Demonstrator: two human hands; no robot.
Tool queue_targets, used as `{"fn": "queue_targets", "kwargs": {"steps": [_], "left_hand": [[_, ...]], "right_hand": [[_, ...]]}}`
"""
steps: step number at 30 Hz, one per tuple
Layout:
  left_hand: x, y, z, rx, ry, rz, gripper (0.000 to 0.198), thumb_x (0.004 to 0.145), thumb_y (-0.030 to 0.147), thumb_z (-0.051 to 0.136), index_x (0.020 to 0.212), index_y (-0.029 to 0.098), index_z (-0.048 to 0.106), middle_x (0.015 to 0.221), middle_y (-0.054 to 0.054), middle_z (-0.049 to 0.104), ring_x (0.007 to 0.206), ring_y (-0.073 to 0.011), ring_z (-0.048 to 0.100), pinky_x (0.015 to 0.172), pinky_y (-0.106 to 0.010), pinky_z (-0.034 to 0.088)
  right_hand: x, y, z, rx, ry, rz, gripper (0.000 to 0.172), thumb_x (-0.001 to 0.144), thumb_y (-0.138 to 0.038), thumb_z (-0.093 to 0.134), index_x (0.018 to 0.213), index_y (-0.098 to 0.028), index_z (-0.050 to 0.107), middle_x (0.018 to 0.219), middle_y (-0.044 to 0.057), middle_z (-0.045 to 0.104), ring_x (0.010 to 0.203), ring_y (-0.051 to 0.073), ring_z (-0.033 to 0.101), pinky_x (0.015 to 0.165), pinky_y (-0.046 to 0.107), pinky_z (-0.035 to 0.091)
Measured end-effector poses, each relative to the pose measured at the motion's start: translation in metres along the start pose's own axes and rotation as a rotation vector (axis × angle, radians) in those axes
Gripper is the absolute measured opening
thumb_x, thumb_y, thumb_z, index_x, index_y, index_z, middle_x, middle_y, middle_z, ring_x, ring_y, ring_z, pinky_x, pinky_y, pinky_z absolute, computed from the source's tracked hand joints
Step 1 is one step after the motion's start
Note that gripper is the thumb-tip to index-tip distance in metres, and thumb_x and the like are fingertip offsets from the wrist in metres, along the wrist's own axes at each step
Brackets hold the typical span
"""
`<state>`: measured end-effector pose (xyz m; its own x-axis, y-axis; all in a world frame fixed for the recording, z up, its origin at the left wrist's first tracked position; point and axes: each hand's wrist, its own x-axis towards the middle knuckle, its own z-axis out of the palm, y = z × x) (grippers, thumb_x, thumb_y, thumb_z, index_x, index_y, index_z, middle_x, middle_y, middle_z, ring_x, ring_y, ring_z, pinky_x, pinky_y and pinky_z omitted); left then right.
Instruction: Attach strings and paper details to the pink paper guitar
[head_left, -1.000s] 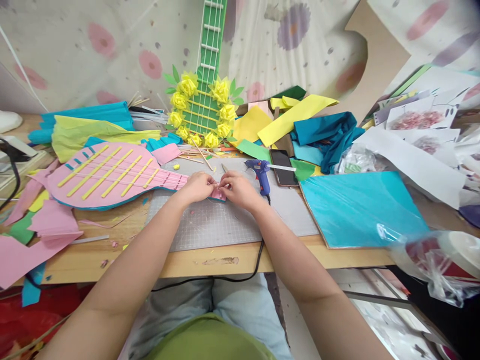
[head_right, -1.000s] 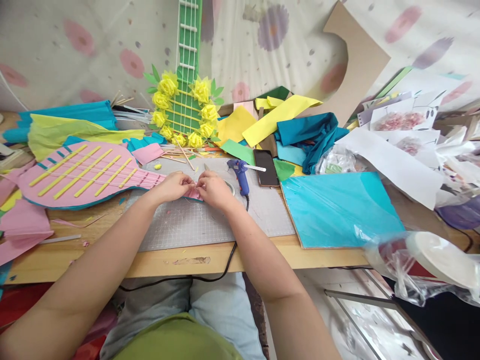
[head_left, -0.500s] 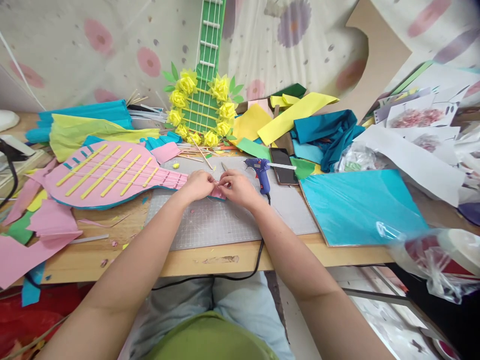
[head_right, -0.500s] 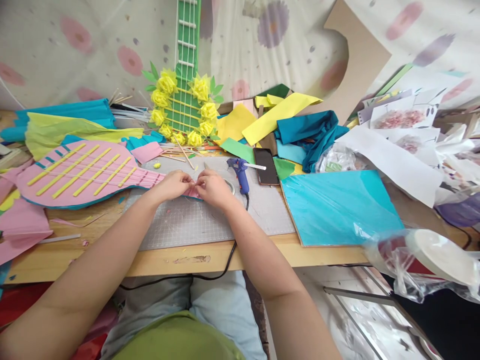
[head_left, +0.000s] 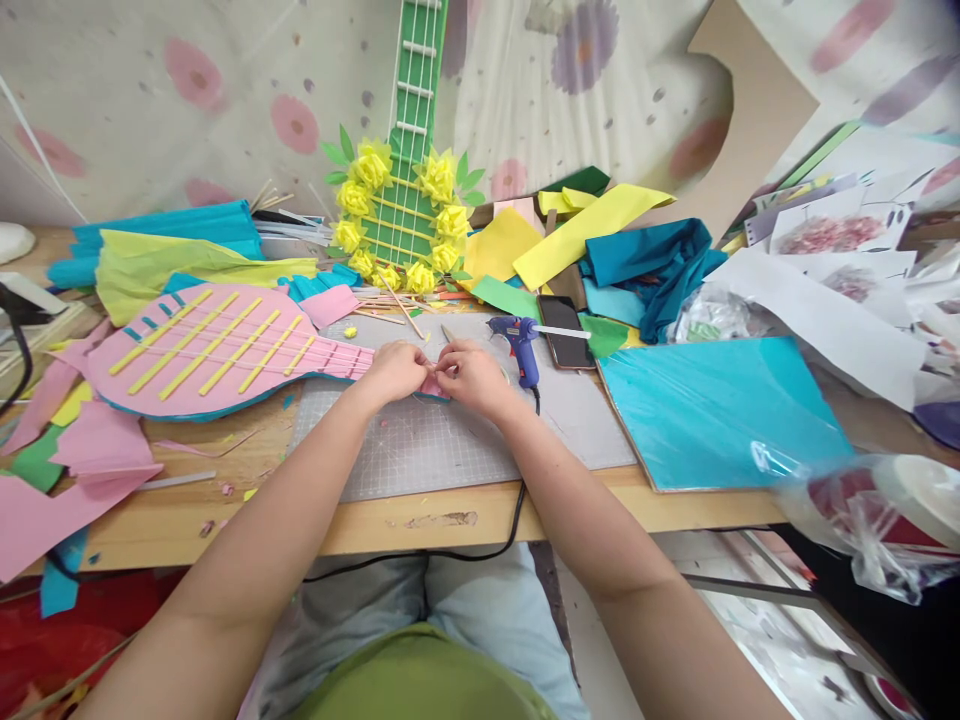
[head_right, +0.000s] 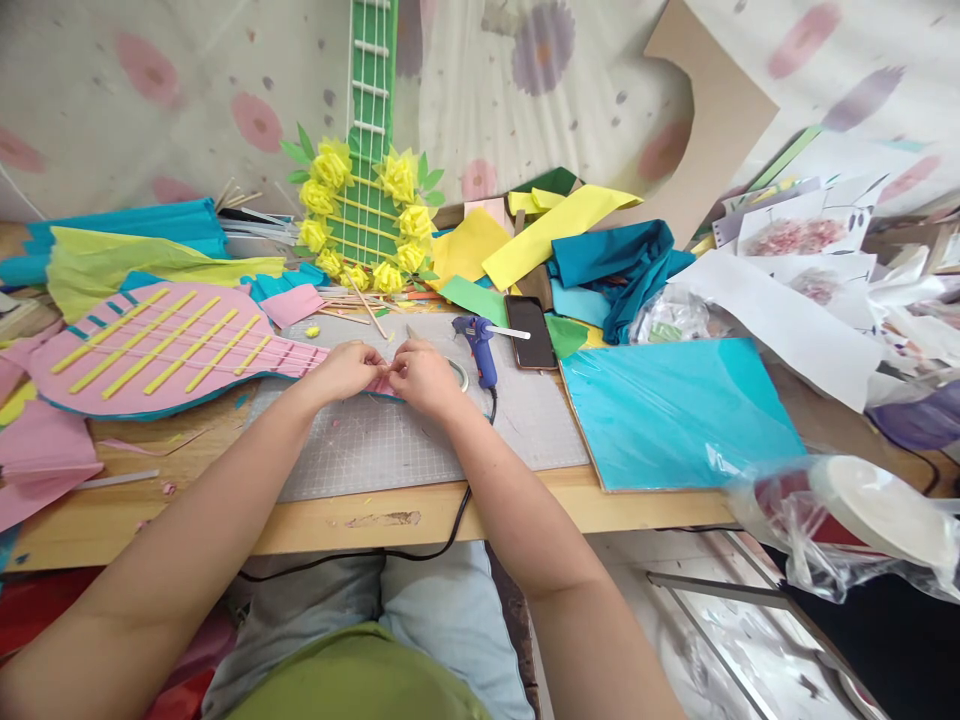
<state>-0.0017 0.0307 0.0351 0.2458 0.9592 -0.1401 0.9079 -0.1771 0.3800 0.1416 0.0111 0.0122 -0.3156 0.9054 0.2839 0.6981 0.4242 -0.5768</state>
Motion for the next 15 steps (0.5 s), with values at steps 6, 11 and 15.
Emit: {"fn": "queue_targets", "kwargs": {"steps": [6, 11, 15], "left_hand": [[0.003, -0.002, 0.003, -0.012, 0.005, 0.005, 0.023, 0.074, 0.03, 0.049, 0.072, 0.016, 0.068, 0.073, -0.007, 0.068, 0.072, -0.0203, 0.059, 0.063, -0.027, 0.04], [0.003, -0.001, 0.003, 0.0, 0.0, 0.007, 0.024, 0.075, 0.03, 0.048, 0.072, 0.016, 0.067, 0.075, -0.007, 0.067, 0.072, -0.0191, 0.058, 0.061, -0.027, 0.039], [0.003, -0.002, 0.002, 0.0, -0.002, 0.011, 0.022, 0.074, 0.028, 0.049, 0.074, 0.016, 0.067, 0.078, -0.007, 0.068, 0.074, -0.0186, 0.058, 0.061, -0.026, 0.038]], "right_hand": [[0.001, 0.008, -0.006, 0.002, 0.085, -0.01, 0.011, 0.07, -0.014, 0.057, 0.064, -0.017, 0.065, 0.084, 0.005, 0.063, 0.085, 0.017, 0.055, 0.08, 0.03, 0.042], [0.0, 0.014, -0.008, 0.028, 0.016, -0.077, 0.009, 0.073, -0.018, 0.058, 0.072, -0.017, 0.067, 0.085, 0.004, 0.063, 0.085, 0.015, 0.055, 0.08, 0.028, 0.041], [0.0, 0.01, -0.004, 0.019, -0.026, -0.085, 0.01, 0.074, -0.017, 0.057, 0.071, -0.017, 0.067, 0.084, 0.004, 0.063, 0.085, 0.015, 0.055, 0.082, 0.029, 0.04]]}}
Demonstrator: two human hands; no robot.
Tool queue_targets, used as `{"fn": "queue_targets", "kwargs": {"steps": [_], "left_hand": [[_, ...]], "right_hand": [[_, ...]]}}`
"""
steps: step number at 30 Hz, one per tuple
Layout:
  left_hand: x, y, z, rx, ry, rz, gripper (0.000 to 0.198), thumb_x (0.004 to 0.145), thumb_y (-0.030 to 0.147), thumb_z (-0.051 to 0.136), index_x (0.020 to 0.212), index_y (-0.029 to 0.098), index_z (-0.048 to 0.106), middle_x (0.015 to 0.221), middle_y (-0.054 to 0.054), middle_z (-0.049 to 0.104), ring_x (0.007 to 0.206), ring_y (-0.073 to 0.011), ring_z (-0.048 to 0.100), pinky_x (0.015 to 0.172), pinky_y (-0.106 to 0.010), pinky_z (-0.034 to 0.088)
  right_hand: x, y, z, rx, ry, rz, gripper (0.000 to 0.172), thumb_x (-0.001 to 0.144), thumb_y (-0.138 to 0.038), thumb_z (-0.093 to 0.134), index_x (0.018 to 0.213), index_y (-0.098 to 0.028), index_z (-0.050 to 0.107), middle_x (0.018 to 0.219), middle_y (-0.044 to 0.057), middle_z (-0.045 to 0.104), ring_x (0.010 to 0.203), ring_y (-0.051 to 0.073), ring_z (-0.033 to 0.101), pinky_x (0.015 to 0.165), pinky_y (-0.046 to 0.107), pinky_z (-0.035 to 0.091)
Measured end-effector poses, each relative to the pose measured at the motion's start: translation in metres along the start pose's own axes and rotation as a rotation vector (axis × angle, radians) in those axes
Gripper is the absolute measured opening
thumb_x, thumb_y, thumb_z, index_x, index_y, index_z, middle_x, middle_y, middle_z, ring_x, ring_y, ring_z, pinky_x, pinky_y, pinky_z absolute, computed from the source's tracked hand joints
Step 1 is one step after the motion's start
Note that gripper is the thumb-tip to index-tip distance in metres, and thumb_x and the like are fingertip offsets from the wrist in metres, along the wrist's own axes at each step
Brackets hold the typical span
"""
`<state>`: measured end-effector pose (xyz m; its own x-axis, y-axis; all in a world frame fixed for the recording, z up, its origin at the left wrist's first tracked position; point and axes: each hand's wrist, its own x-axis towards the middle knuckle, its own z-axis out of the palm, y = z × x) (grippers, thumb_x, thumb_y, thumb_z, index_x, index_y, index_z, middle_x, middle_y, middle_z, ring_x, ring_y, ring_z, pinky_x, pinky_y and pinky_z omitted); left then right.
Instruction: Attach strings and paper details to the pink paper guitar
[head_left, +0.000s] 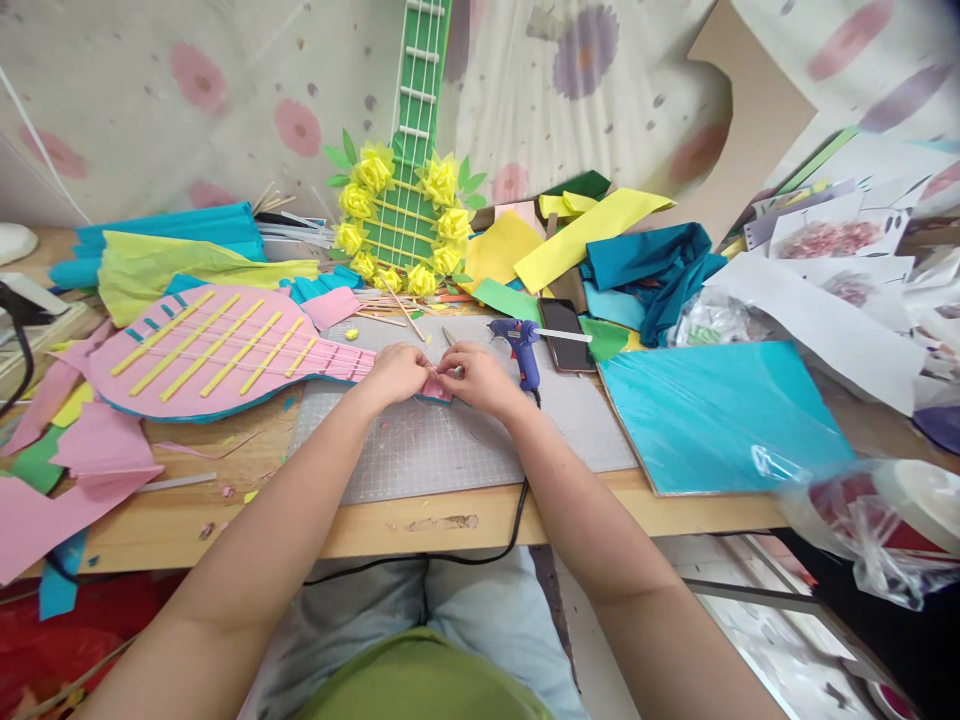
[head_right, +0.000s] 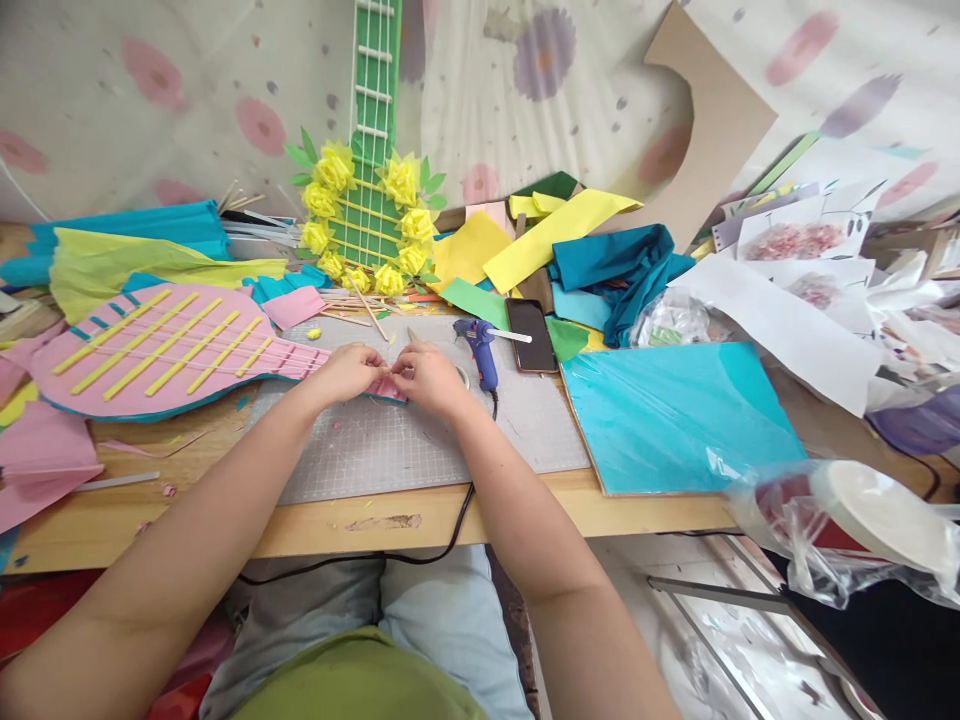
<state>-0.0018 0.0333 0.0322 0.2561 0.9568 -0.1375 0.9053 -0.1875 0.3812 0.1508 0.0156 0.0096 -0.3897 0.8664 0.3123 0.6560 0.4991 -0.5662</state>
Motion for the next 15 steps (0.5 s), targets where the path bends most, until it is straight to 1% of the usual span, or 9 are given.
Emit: {"fn": "queue_targets", "kwargs": {"steps": [7, 9, 13, 15], "left_hand": [[-0.0009, 0.002, -0.0017, 0.017, 0.003, -0.017, 0.022, 0.075, 0.03, 0.049, 0.076, 0.016, 0.067, 0.077, -0.007, 0.067, 0.072, -0.0186, 0.057, 0.062, -0.027, 0.038], [-0.0015, 0.0028, -0.0023, 0.012, -0.004, -0.018, 0.022, 0.075, 0.029, 0.049, 0.076, 0.016, 0.067, 0.076, -0.006, 0.067, 0.073, -0.0184, 0.057, 0.062, -0.026, 0.039], [-0.002, 0.0034, -0.003, 0.002, -0.022, -0.023, 0.021, 0.075, 0.027, 0.049, 0.075, 0.016, 0.067, 0.076, -0.006, 0.066, 0.074, -0.0179, 0.057, 0.063, -0.026, 0.039], [-0.0018, 0.0032, -0.0029, -0.001, -0.018, -0.028, 0.021, 0.075, 0.028, 0.049, 0.075, 0.016, 0.067, 0.075, -0.005, 0.066, 0.074, -0.0182, 0.057, 0.065, -0.026, 0.039]], "right_hand": [[-0.0005, -0.0019, -0.0044, 0.011, 0.097, 0.045, 0.011, 0.072, -0.015, 0.055, 0.07, -0.017, 0.065, 0.086, 0.004, 0.06, 0.085, 0.015, 0.054, 0.076, 0.028, 0.041], [-0.0013, -0.0011, -0.0052, 0.012, 0.082, 0.053, 0.01, 0.073, -0.018, 0.055, 0.072, -0.018, 0.065, 0.086, 0.004, 0.06, 0.084, 0.015, 0.054, 0.075, 0.027, 0.041], [-0.0008, 0.0001, -0.0023, 0.005, 0.022, 0.005, 0.008, 0.073, -0.018, 0.056, 0.071, -0.017, 0.064, 0.083, 0.004, 0.061, 0.083, 0.015, 0.054, 0.077, 0.028, 0.041], [0.0001, 0.0001, -0.0015, 0.009, 0.04, 0.005, 0.008, 0.072, -0.016, 0.055, 0.068, -0.017, 0.062, 0.079, 0.003, 0.06, 0.081, 0.015, 0.053, 0.076, 0.028, 0.041]]}}
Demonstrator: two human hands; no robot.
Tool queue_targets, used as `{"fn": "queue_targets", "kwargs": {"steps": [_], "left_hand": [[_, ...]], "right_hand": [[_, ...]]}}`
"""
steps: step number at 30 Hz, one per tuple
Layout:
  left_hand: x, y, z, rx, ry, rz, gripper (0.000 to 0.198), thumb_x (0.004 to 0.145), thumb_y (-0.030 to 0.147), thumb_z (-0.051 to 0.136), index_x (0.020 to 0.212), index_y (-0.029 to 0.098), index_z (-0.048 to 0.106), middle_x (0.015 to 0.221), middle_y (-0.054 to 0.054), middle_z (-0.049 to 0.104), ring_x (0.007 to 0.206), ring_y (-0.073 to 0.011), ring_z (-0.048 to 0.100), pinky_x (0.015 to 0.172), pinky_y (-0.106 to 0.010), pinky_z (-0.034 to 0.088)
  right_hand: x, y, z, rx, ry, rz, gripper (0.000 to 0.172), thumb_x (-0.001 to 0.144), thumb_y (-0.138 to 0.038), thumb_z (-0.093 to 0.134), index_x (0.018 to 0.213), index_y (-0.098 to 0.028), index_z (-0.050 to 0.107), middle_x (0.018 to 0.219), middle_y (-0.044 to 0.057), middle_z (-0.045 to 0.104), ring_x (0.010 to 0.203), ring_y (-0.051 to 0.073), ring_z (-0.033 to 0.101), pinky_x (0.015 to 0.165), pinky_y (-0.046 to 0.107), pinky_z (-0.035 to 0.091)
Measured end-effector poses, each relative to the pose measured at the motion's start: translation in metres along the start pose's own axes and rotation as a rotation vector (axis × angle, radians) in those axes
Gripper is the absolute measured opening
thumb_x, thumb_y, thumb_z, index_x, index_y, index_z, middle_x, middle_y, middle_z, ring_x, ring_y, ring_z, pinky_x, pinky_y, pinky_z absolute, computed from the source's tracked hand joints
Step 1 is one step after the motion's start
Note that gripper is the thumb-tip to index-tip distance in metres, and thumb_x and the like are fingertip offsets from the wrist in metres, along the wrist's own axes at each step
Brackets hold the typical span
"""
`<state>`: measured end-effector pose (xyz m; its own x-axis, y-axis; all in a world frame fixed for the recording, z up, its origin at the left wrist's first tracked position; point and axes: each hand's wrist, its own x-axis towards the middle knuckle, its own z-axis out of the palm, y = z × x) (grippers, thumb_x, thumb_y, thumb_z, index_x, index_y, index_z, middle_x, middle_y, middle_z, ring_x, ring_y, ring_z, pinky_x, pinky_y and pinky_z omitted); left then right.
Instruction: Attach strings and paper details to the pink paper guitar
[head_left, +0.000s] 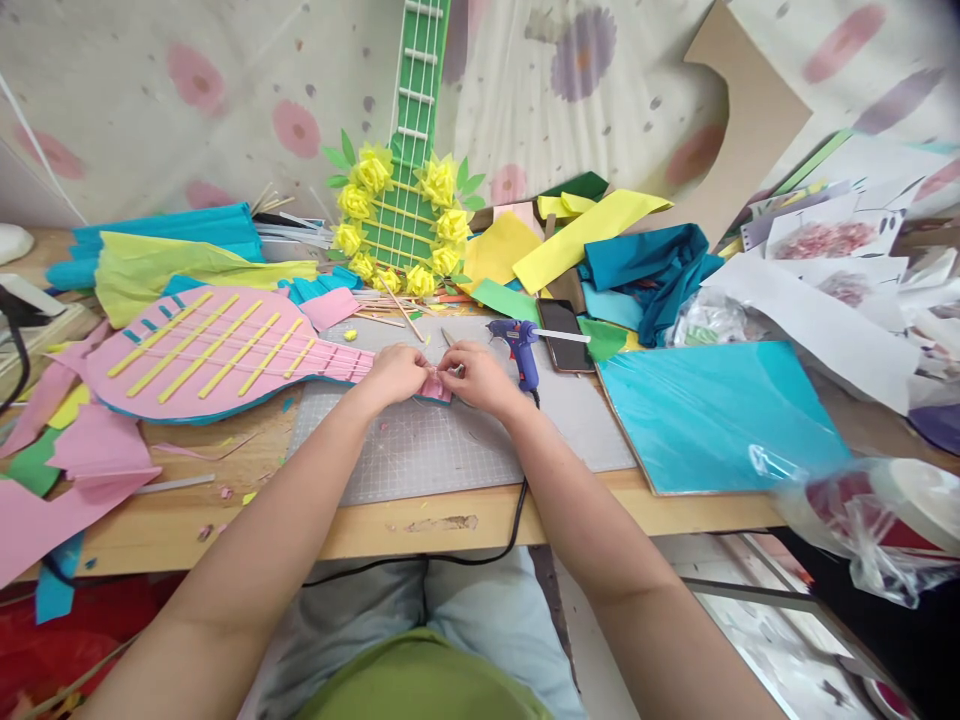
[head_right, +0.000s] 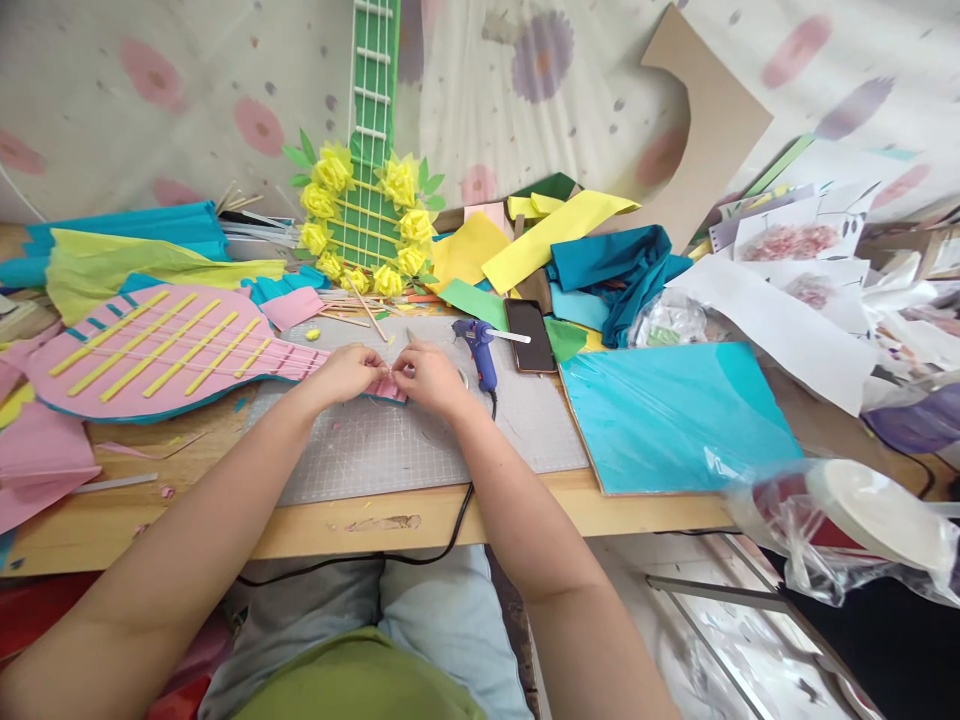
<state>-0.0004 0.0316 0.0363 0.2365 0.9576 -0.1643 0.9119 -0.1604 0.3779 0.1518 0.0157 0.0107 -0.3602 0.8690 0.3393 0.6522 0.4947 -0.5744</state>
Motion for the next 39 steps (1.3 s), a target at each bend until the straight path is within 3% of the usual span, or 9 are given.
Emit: {"fn": "queue_targets", "kwargs": {"steps": [5, 10, 18, 23, 28, 31, 35, 39], "left_hand": [[0.001, -0.001, 0.001, -0.006, 0.015, 0.003, 0.021, 0.075, 0.028, 0.049, 0.076, 0.016, 0.067, 0.073, -0.005, 0.065, 0.075, -0.0188, 0.058, 0.066, -0.027, 0.04], [0.001, -0.001, 0.002, -0.017, 0.017, 0.007, 0.021, 0.074, 0.026, 0.049, 0.075, 0.017, 0.067, 0.073, -0.005, 0.065, 0.075, -0.018, 0.058, 0.066, -0.026, 0.04], [0.0, -0.009, 0.003, -0.014, 0.047, 0.132, 0.026, 0.078, 0.032, 0.047, 0.082, 0.015, 0.067, 0.088, -0.008, 0.065, 0.083, -0.0184, 0.057, 0.073, -0.027, 0.042], [-0.006, -0.01, 0.003, 0.091, 0.102, 0.141, 0.024, 0.078, 0.03, 0.048, 0.082, 0.015, 0.066, 0.088, -0.009, 0.061, 0.085, -0.0199, 0.056, 0.077, -0.03, 0.043], [-0.015, -0.003, 0.008, 0.286, 0.193, 0.174, 0.022, 0.077, 0.026, 0.049, 0.084, 0.014, 0.066, 0.094, -0.013, 0.058, 0.097, -0.0272, 0.052, 0.084, -0.038, 0.04], [-0.018, 0.003, 0.011, 0.369, 0.219, 0.192, 0.025, 0.078, 0.023, 0.045, 0.089, 0.012, 0.065, 0.096, -0.015, 0.056, 0.099, -0.0293, 0.05, 0.083, -0.04, 0.039], [-0.02, 0.005, 0.013, 0.378, 0.269, 0.164, 0.026, 0.078, 0.021, 0.044, 0.089, 0.011, 0.065, 0.096, -0.016, 0.056, 0.099, -0.0291, 0.049, 0.084, -0.04, 0.037], [-0.02, 0.0, 0.012, 0.33, 0.302, 0.143, 0.028, 0.08, 0.031, 0.045, 0.085, 0.014, 0.066, 0.094, -0.014, 0.056, 0.1, -0.0287, 0.048, 0.084, -0.04, 0.037]], "right_hand": [[0.0, 0.001, -0.003, 0.034, 0.079, 0.075, 0.008, 0.071, -0.016, 0.055, 0.073, -0.017, 0.062, 0.082, 0.003, 0.058, 0.077, 0.014, 0.053, 0.07, 0.027, 0.041], [-0.001, 0.005, -0.001, 0.027, -0.047, 0.007, 0.01, 0.074, -0.023, 0.057, 0.08, -0.017, 0.063, 0.085, 0.004, 0.058, 0.078, 0.013, 0.052, 0.073, 0.027, 0.04], [0.0, 0.001, -0.009, 0.029, -0.085, 0.012, 0.008, 0.076, -0.014, 0.051, 0.072, -0.016, 0.058, 0.075, 0.002, 0.057, 0.076, 0.013, 0.05, 0.068, 0.024, 0.037], [-0.003, 0.003, -0.023, 0.028, -0.2, 0.053, 0.008, 0.073, -0.012, 0.051, 0.07, -0.015, 0.057, 0.074, 0.002, 0.058, 0.07, 0.011, 0.05, 0.066, 0.023, 0.036], [-0.004, 0.004, -0.033, -0.039, -0.289, 0.03, 0.009, 0.072, -0.012, 0.049, 0.068, -0.014, 0.057, 0.074, 0.002, 0.056, 0.067, 0.01, 0.047, 0.064, 0.023, 0.034], [-0.004, 0.005, -0.033, -0.036, -0.289, 0.017, 0.009, 0.071, -0.012, 0.048, 0.068, -0.014, 0.057, 0.073, 0.002, 0.056, 0.067, 0.011, 0.047, 0.065, 0.023, 0.034], [-0.003, 0.005, -0.026, 0.124, -0.193, 0.051, 0.006, 0.071, -0.015, 0.049, 0.07, -0.015, 0.055, 0.078, 0.002, 0.06, 0.073, 0.012, 0.051, 0.067, 0.024, 0.037], [-0.002, 0.006, -0.014, 0.422, -0.214, 0.096, 0.009, 0.07, -0.024, 0.054, 0.065, -0.016, 0.052, 0.081, 0.003, 0.063, 0.075, 0.012, 0.055, 0.068, 0.025, 0.041]]}}
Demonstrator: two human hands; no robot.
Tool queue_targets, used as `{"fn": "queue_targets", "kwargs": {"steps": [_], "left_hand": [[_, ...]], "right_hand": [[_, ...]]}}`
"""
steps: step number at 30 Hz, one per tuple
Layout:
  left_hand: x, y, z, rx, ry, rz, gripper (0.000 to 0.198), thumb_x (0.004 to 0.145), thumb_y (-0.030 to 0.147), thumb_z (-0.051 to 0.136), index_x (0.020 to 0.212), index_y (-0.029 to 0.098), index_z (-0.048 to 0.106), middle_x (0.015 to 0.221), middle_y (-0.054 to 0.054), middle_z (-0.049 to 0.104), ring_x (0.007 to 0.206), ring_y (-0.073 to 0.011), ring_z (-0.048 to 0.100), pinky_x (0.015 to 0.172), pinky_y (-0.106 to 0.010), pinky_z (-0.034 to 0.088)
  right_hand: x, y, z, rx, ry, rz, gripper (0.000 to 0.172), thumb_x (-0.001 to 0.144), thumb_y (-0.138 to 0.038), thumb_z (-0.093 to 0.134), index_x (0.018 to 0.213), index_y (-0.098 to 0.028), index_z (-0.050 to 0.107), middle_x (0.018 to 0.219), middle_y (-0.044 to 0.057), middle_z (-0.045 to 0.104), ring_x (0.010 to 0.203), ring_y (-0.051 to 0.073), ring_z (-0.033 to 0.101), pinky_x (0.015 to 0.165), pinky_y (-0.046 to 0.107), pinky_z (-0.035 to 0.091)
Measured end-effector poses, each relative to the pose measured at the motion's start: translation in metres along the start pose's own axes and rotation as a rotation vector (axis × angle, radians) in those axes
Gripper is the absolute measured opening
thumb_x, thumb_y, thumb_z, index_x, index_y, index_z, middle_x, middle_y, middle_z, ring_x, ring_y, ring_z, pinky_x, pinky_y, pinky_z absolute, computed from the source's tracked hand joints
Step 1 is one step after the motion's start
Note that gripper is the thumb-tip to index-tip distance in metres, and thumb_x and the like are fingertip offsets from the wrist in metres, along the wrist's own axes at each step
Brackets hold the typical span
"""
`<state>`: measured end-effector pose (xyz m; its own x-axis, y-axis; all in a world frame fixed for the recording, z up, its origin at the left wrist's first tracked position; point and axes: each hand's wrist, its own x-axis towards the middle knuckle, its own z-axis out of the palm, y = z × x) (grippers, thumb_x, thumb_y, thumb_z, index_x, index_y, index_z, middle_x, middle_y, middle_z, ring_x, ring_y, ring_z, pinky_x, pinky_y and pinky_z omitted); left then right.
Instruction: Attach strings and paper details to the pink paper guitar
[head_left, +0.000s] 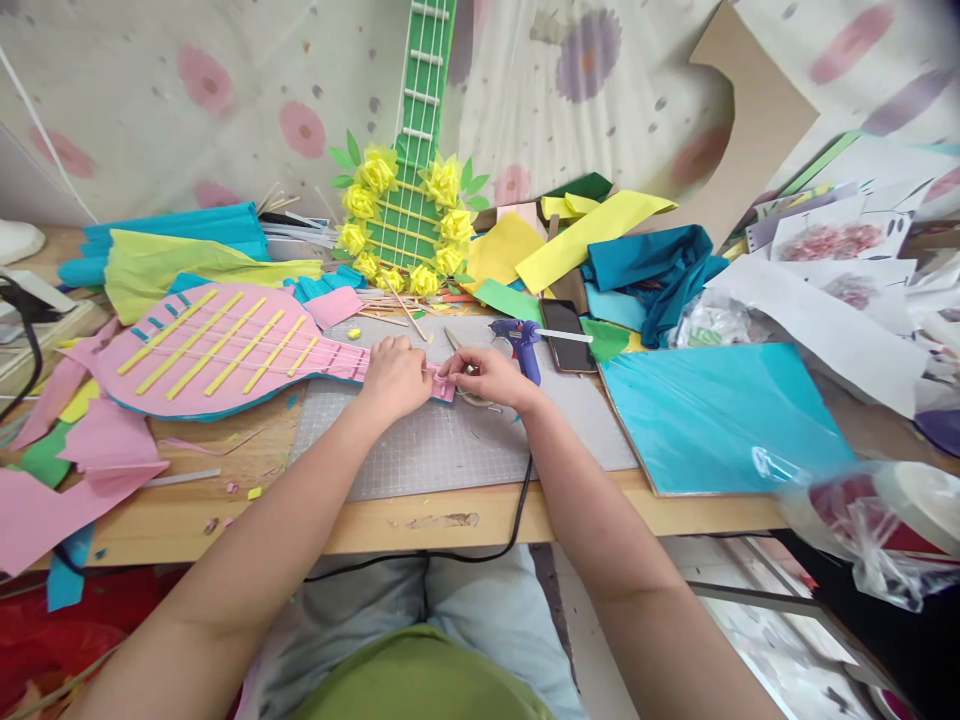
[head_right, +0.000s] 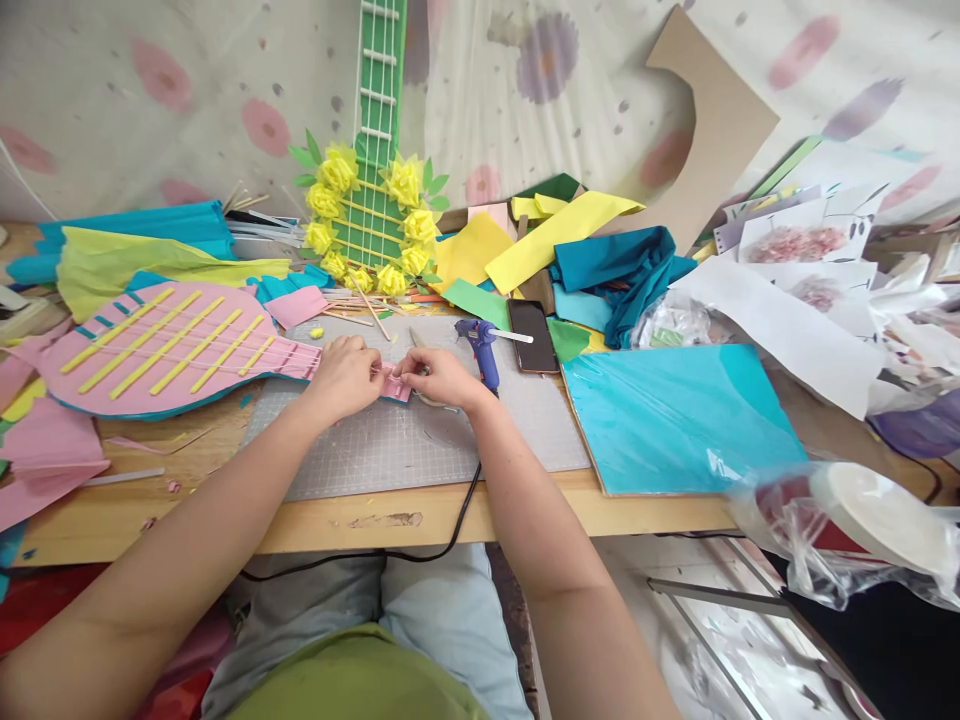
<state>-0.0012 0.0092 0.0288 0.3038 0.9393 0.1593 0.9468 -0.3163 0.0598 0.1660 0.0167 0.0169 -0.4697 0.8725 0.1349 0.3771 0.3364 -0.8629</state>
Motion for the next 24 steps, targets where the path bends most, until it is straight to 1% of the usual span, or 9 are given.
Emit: {"fn": "queue_targets", "kwargs": {"steps": [4, 7, 12, 14, 17, 21, 24], "left_hand": [[-0.001, -0.004, 0.003, -0.033, -0.013, 0.016, 0.028, 0.079, 0.037, 0.048, 0.082, 0.015, 0.065, 0.094, -0.013, 0.055, 0.1, -0.0293, 0.047, 0.083, -0.041, 0.036], [-0.001, -0.003, 0.006, -0.06, -0.019, 0.016, 0.026, 0.08, 0.034, 0.047, 0.081, 0.015, 0.064, 0.093, -0.013, 0.055, 0.098, -0.0282, 0.048, 0.082, -0.04, 0.036], [-0.002, 0.004, 0.008, -0.042, -0.028, 0.022, 0.024, 0.081, 0.024, 0.042, 0.084, 0.014, 0.064, 0.094, -0.014, 0.055, 0.1, -0.0282, 0.047, 0.083, -0.039, 0.035], [-0.003, 0.007, 0.008, -0.017, -0.032, 0.018, 0.026, 0.082, 0.023, 0.04, 0.086, 0.013, 0.064, 0.095, -0.015, 0.055, 0.1, -0.0287, 0.047, 0.084, -0.04, 0.035], [-0.003, 0.01, 0.008, -0.005, -0.038, 0.015, 0.028, 0.082, 0.021, 0.038, 0.088, 0.011, 0.064, 0.096, -0.016, 0.053, 0.1, -0.0291, 0.046, 0.083, -0.04, 0.034], [-0.002, 0.012, 0.011, 0.007, -0.043, 0.015, 0.029, 0.082, 0.02, 0.037, 0.089, 0.011, 0.064, 0.095, -0.016, 0.053, 0.099, -0.0289, 0.046, 0.082, -0.04, 0.035], [-0.002, 0.012, 0.012, 0.011, -0.041, 0.016, 0.029, 0.082, 0.02, 0.037, 0.089, 0.012, 0.064, 0.095, -0.015, 0.054, 0.098, -0.0285, 0.047, 0.082, -0.04, 0.035]], "right_hand": [[0.003, 0.007, 0.006, 0.193, -0.012, 0.113, 0.017, 0.067, -0.032, 0.059, 0.066, -0.016, 0.052, 0.066, -0.001, 0.059, 0.06, 0.009, 0.051, 0.06, 0.024, 0.041], [0.004, 0.011, 0.006, 0.225, -0.006, 0.162, 0.016, 0.068, -0.031, 0.057, 0.067, -0.016, 0.051, 0.06, -0.003, 0.054, 0.054, 0.008, 0.046, 0.054, 0.023, 0.038], [0.004, 0.012, 0.005, 0.034, 0.003, 0.133, 0.007, 0.07, -0.024, 0.051, 0.068, -0.017, 0.049, 0.059, -0.005, 0.048, 0.054, 0.008, 0.041, 0.055, 0.022, 0.034], [0.003, 0.01, 0.004, -0.071, 0.006, 0.102, 0.004, 0.072, -0.02, 0.048, 0.07, -0.017, 0.049, 0.061, -0.004, 0.048, 0.057, 0.009, 0.042, 0.057, 0.022, 0.034], [0.002, 0.004, 0.003, -0.19, -0.002, 0.063, 0.004, 0.073, -0.017, 0.045, 0.071, -0.017, 0.049, 0.065, -0.003, 0.051, 0.061, 0.01, 0.044, 0.061, 0.023, 0.034], [0.0, -0.002, 0.001, -0.253, -0.031, 0.059, 0.004, 0.072, -0.015, 0.045, 0.071, -0.017, 0.048, 0.068, -0.001, 0.053, 0.065, 0.011, 0.047, 0.064, 0.024, 0.035], [0.0, -0.003, -0.001, -0.257, -0.04, 0.064, 0.004, 0.072, -0.014, 0.045, 0.07, -0.017, 0.049, 0.067, -0.002, 0.053, 0.065, 0.011, 0.047, 0.065, 0.024, 0.035]]}}
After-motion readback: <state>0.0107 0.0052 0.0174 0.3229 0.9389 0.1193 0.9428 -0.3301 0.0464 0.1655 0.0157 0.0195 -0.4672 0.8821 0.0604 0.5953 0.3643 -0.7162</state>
